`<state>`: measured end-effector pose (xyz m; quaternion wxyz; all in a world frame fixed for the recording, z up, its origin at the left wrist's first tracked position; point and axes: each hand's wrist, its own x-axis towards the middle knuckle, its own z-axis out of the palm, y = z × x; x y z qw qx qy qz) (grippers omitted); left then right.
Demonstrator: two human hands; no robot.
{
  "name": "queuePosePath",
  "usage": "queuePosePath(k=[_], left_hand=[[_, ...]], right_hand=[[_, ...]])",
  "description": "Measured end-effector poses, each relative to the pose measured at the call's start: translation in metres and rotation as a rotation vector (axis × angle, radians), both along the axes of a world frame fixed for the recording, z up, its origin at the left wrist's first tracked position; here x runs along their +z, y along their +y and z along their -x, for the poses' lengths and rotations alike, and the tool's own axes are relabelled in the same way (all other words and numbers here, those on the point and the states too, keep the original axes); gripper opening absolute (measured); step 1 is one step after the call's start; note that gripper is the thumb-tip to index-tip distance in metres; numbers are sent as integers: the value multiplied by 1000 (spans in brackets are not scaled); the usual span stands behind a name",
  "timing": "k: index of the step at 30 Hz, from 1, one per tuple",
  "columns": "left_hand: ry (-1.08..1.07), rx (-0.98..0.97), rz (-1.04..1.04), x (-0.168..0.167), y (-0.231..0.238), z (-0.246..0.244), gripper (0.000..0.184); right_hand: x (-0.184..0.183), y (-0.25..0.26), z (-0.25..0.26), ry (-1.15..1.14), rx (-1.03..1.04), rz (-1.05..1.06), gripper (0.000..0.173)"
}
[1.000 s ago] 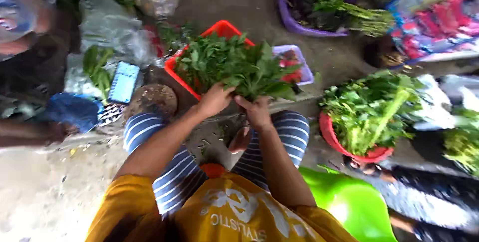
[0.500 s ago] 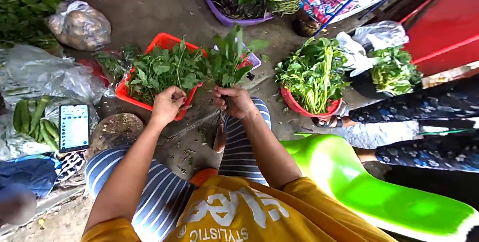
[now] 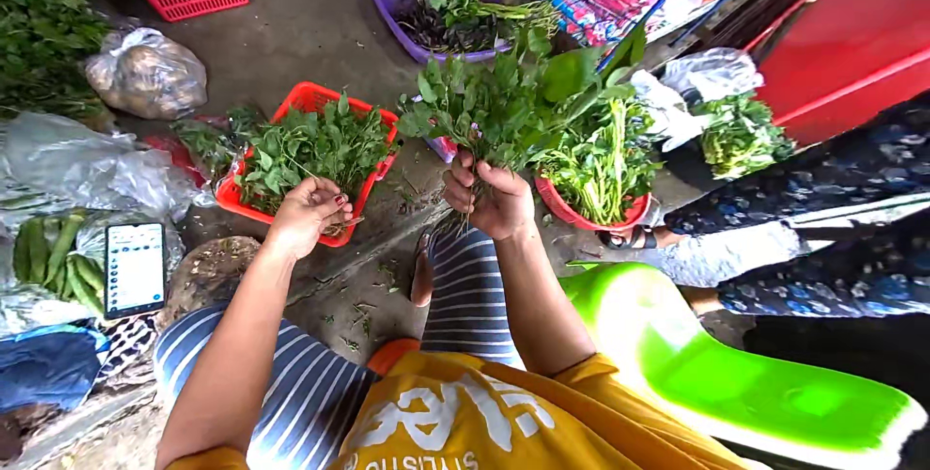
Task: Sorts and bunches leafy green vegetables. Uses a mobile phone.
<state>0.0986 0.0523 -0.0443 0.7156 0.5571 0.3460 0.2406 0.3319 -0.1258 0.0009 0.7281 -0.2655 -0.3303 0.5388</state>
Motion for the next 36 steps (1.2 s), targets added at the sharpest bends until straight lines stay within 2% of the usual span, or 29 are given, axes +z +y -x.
queuePosePath(k=[2,4,8,10,12,15,17,25,28,31,34,36], left_hand=[[-94,-17,44,11,-10,-6,20],[-150,-43,2,25,-21,-16,23],[-236,-120,4,43,-47,-38,27],[-277,-144,66,38,-56,-43,24],[-264,-116,133,32,-61,-42,20],[-287,51,234,16,-68,-38,23],[-337,77,238,5,-66,-33,21],[-205,99,81,14,-69,-39,17],[-142,78,109,9,-65,-38,31],[-116,66,92,21,-71,-38,31],[-56,23,-67,43,-84,-40,28],[-94,-3,-149,36,-82,-44,26]], right_hand=[[2,-1,3,-24,36,-30,20],[5,-1,8,-75,29,-21,21],[9,-2,20,-225,-70,95,16],[9,0,27,-349,-121,203,13],[11,1,37,-491,-153,306,18],[13,-1,50,-654,-93,418,11],[10,0,57,-704,-53,449,10],[15,-2,59,-710,-69,474,13],[19,-6,59,-728,-87,510,15],[15,-10,59,-665,-81,517,14],[11,-13,59,-537,-65,496,14],[11,-15,58,-450,-41,485,16]])
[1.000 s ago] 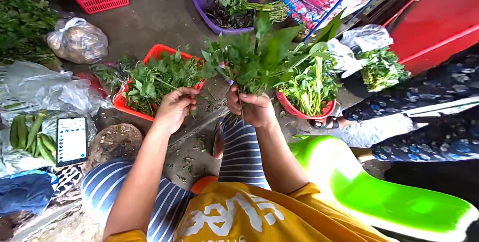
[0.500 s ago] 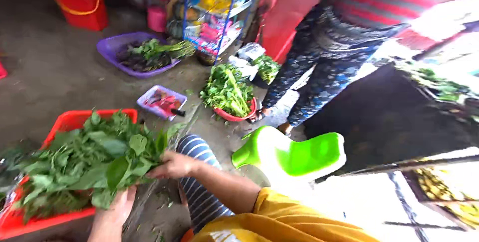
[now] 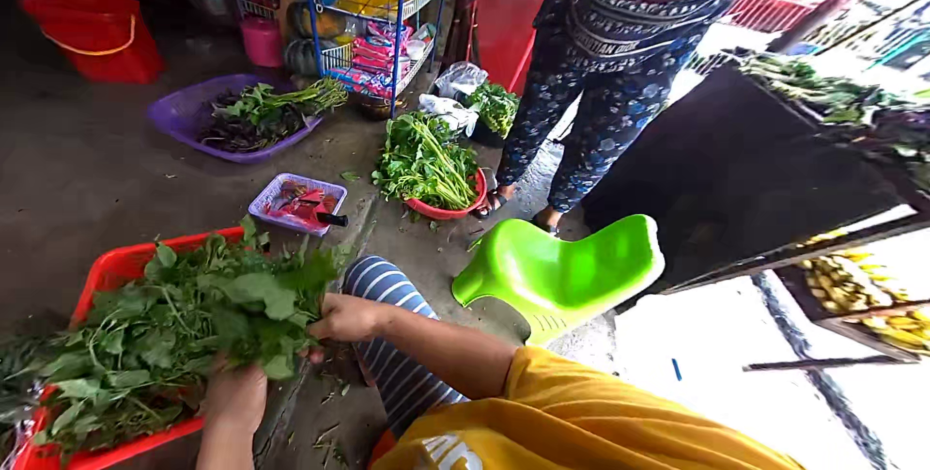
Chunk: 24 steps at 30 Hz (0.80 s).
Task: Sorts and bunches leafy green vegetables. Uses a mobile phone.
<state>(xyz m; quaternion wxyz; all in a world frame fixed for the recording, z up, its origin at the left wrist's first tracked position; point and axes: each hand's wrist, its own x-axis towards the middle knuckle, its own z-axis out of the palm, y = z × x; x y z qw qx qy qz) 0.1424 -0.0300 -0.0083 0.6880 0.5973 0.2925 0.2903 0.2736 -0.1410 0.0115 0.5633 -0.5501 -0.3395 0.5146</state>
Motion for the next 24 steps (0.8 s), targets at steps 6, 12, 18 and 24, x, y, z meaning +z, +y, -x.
queuePosePath(k=[6,12,18,24], left_hand=[[-67,-69,-58,-6,5,2,35],[-140,-198,24,-19,20,10,31],[17,-206,-84,-4,16,8,41],[345,-70,-200,-21,16,-4,45]], right_hand=[[-5,-1,-1,63,45,-7,23],[-22,7,1,161,78,-31,30],[-31,13,0,39,15,50,25],[-35,31,10,-596,211,319,28]])
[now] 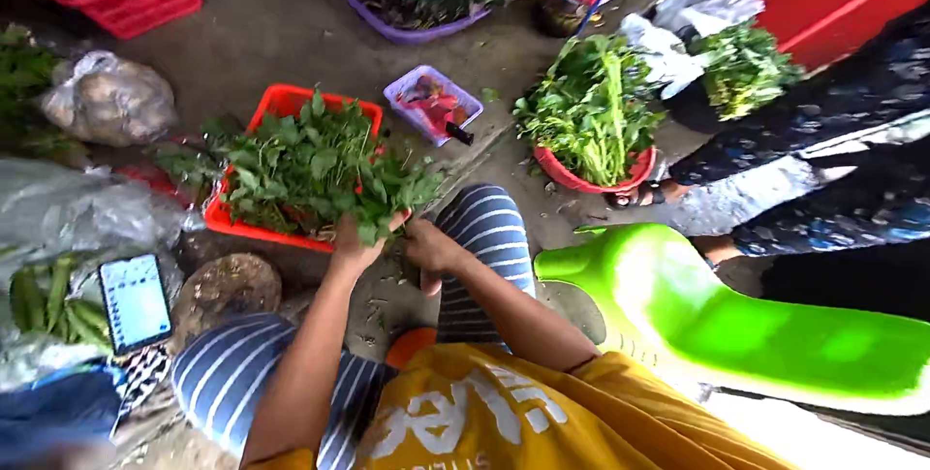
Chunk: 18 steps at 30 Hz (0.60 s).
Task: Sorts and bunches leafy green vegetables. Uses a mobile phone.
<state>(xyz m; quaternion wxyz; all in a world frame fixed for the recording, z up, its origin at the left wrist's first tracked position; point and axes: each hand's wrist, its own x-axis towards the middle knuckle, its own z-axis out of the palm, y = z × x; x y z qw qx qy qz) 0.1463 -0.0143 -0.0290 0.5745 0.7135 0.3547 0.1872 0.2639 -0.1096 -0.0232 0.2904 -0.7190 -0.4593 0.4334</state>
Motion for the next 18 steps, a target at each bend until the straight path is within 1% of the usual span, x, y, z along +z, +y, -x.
queuePosePath(k=[2,3,6,7,9,11,12,13,14,15,16,17,18], left_hand=[[38,56,19,-4,2,-2,47],[41,71,46,-2,2,-2,46],[25,81,106,0,6,-2,42],[7,85,111,-1,7,-3,41],[-46,80,109,-3,10,-2,41],[-143,27,116,-5,16,5,46],[-198,3,126,-5,20,9,51],[-242,-22,131,-5,25,13,65],[-274,-49,124,-6,30,16,83],[-331,-53,127,-9,34,16,89],[-386,-44,148,-11,37,17,88],[-429,-30,183,-13,38,17,79],[-464,-13,223,-16,38,16,66]], right_hand=[[-3,6,1,4,9,32,28],[-5,7,1,47,-3,32,25],[-9,14,1,277,-82,-7,13],[-8,16,2,318,-109,-16,10],[-8,20,4,349,-149,-31,13],[-11,20,1,424,-199,-75,21],[-12,19,-4,490,-236,-117,23],[-13,16,-9,562,-289,-166,25],[-14,13,-16,621,-355,-218,26],[-16,9,-24,676,-412,-271,24],[-17,7,-33,732,-465,-323,23],[-17,5,-40,787,-527,-364,25],[-15,3,-45,829,-596,-390,28]])
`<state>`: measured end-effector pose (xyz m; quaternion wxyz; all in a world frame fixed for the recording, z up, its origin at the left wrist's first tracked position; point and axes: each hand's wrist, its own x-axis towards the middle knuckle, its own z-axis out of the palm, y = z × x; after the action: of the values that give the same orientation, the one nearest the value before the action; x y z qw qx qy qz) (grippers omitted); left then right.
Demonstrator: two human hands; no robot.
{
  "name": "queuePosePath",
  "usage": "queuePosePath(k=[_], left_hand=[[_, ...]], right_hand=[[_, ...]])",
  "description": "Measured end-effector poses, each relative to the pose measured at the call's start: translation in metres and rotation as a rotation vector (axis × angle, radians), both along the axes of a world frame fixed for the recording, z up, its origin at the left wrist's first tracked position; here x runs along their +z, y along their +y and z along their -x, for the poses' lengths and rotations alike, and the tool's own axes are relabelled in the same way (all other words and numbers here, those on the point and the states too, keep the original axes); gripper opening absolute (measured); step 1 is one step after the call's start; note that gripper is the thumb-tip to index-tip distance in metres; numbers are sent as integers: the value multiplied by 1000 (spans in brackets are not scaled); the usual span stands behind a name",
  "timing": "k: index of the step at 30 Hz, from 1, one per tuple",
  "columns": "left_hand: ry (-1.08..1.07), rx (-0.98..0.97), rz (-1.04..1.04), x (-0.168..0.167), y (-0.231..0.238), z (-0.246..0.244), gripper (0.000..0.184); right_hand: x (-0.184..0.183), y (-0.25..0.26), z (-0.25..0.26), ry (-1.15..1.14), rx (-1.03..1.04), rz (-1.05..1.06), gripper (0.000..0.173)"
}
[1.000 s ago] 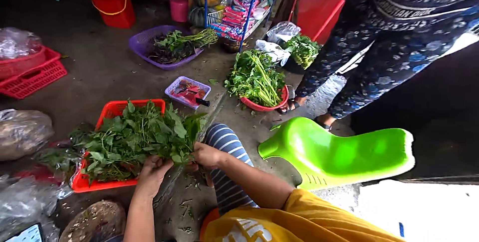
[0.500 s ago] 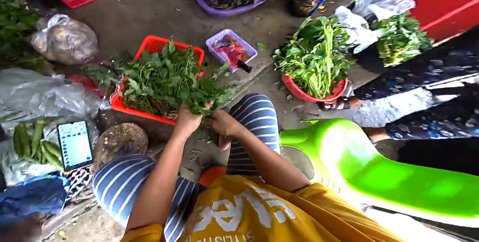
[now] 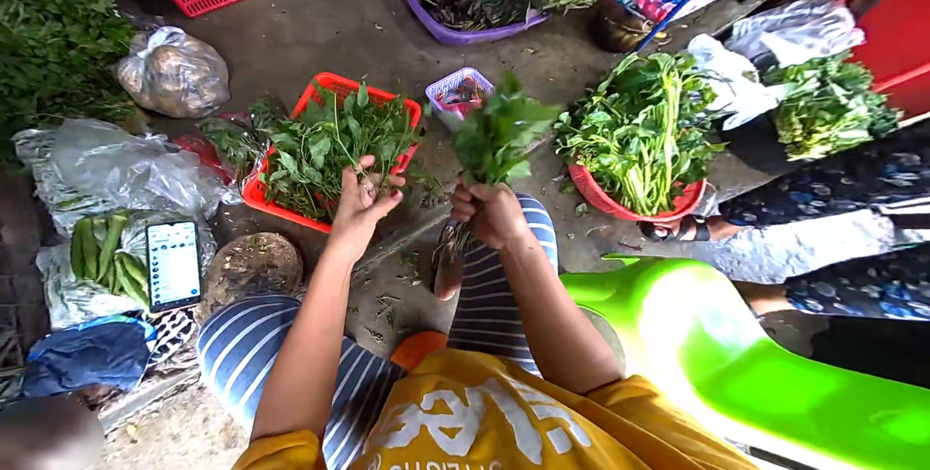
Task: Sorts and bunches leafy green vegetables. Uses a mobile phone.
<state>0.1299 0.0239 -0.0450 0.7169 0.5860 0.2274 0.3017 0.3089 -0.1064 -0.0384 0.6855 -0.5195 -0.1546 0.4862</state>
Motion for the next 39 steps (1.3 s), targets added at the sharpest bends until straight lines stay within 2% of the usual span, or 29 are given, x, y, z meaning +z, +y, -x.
queuePosePath(k=[2,4,9,13,16,19,22,25,29,32,36,39], left_hand=[[-34,23,94,-3,-2,-4,40],[-37,26,157,-4,-4,-6,29],[-83,18,338,-4,-6,-5,32],[-99,3,375,-1,-5,-2,36],[-46,-13,341,7,-8,1,46],[106,-20,213,12,-12,1,53],[202,-51,121,13,-14,3,47],[188,-54,105,13,-16,5,39],[166,-3,88,16,-19,8,38],[157,45,69,16,-19,9,40],[196,127,-75,6,-14,9,36],[182,121,-77,7,-14,10,38]], right_hand=[[5,-1,-3,77,-109,1,30],[7,0,4,99,-134,25,30],[8,4,27,33,-68,82,29],[11,9,34,20,-37,82,29],[8,12,41,-22,3,51,25],[3,16,45,-33,44,-9,12],[-3,19,40,1,108,-73,7],[-8,18,32,-3,101,-157,10],[-8,13,36,-59,-5,-154,15],[-6,9,44,-68,-35,-120,7],[-3,0,60,-72,8,-90,6],[-11,-4,66,-94,50,-103,7]])
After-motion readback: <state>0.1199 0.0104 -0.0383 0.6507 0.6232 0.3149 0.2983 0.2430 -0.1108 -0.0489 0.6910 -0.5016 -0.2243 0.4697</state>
